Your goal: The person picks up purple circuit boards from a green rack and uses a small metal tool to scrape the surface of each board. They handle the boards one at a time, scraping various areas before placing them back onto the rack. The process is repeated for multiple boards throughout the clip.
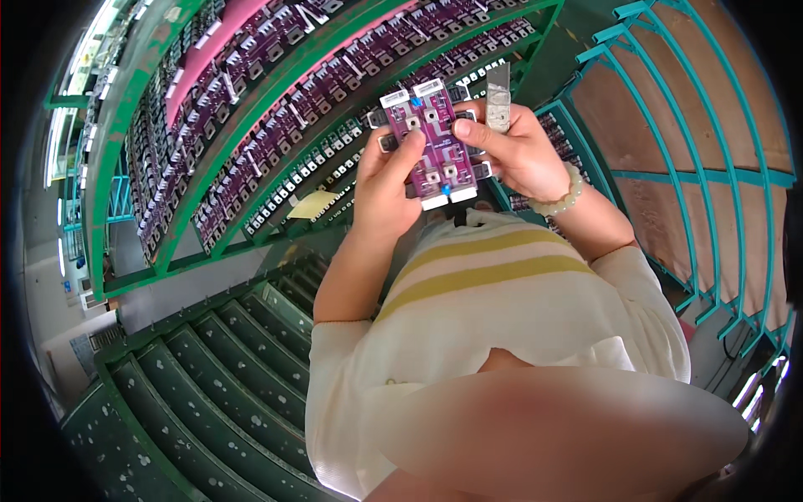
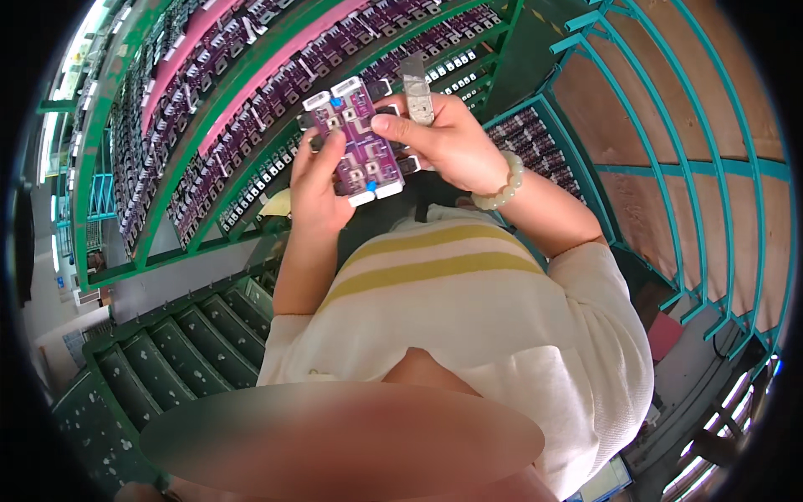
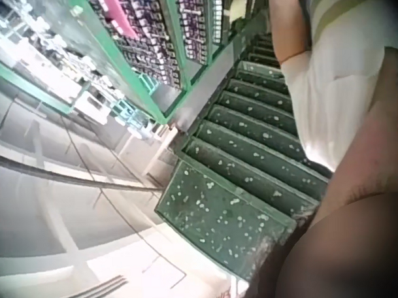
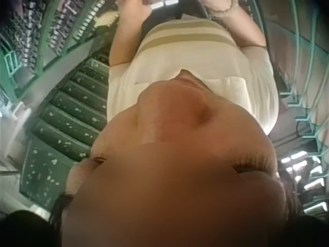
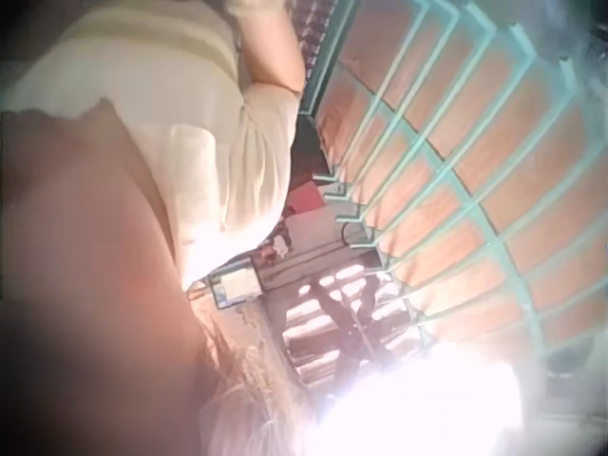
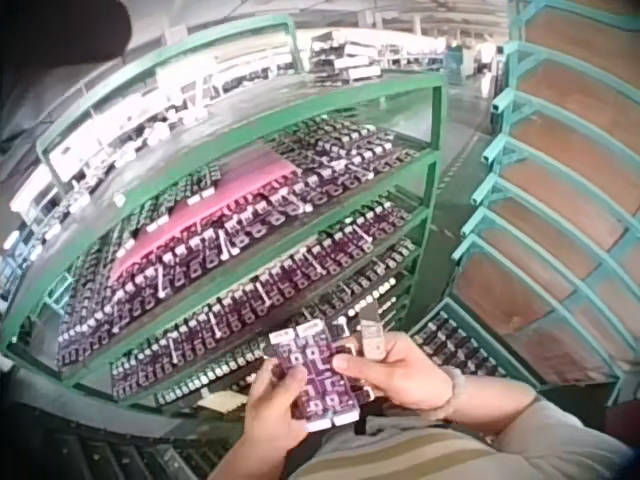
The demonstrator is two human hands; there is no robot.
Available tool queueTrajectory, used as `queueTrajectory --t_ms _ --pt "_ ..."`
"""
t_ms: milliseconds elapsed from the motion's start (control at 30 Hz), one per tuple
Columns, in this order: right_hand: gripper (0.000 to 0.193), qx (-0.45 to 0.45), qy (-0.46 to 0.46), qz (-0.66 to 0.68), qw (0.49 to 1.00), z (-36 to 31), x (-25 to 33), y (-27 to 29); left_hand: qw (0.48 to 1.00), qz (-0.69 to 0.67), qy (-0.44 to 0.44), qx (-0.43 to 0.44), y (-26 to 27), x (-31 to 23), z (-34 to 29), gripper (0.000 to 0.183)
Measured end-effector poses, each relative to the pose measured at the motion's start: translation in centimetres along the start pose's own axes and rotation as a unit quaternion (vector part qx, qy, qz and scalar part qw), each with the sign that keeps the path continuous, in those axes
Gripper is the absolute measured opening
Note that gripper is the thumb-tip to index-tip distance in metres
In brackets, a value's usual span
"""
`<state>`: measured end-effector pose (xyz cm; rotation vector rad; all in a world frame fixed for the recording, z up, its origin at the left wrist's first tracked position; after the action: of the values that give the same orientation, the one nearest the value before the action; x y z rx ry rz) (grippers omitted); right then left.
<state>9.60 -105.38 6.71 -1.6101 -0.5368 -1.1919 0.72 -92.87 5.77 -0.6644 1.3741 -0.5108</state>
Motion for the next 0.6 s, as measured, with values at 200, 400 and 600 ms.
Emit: queueTrajectory --t_ms 200,400,600 --pt "0.030 -0.140 0.169 -0.442 0.870 -2.7 4.4 3.5 0.999 -0.019 0.008 0.044 -2.7 1.7 0.9 0.032" --pt "0.018 -0.128 0.204 -0.597 0.766 -2.8 4.5 1.9 0.998 0.048 0.032 -0.004 -2.3 2.9 1.2 0.022" --pt "0.019 -0.172 0.189 -0.594 0.763 -3.5 4.5 2.6 0.999 0.032 0.038 0.014 -3.0 3.4 1.4 0.026"
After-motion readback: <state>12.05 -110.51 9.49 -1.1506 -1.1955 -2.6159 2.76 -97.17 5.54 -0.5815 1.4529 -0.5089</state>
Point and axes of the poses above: each hand's wrist, its own z-axis towards the middle knuckle, its own y-axis out of the back of the hand, x = y × z, the point moved 4 cm from there along z, towards the middle knuckle, and after that the axes turned 14 degrees about x, right-handed, at the moved point
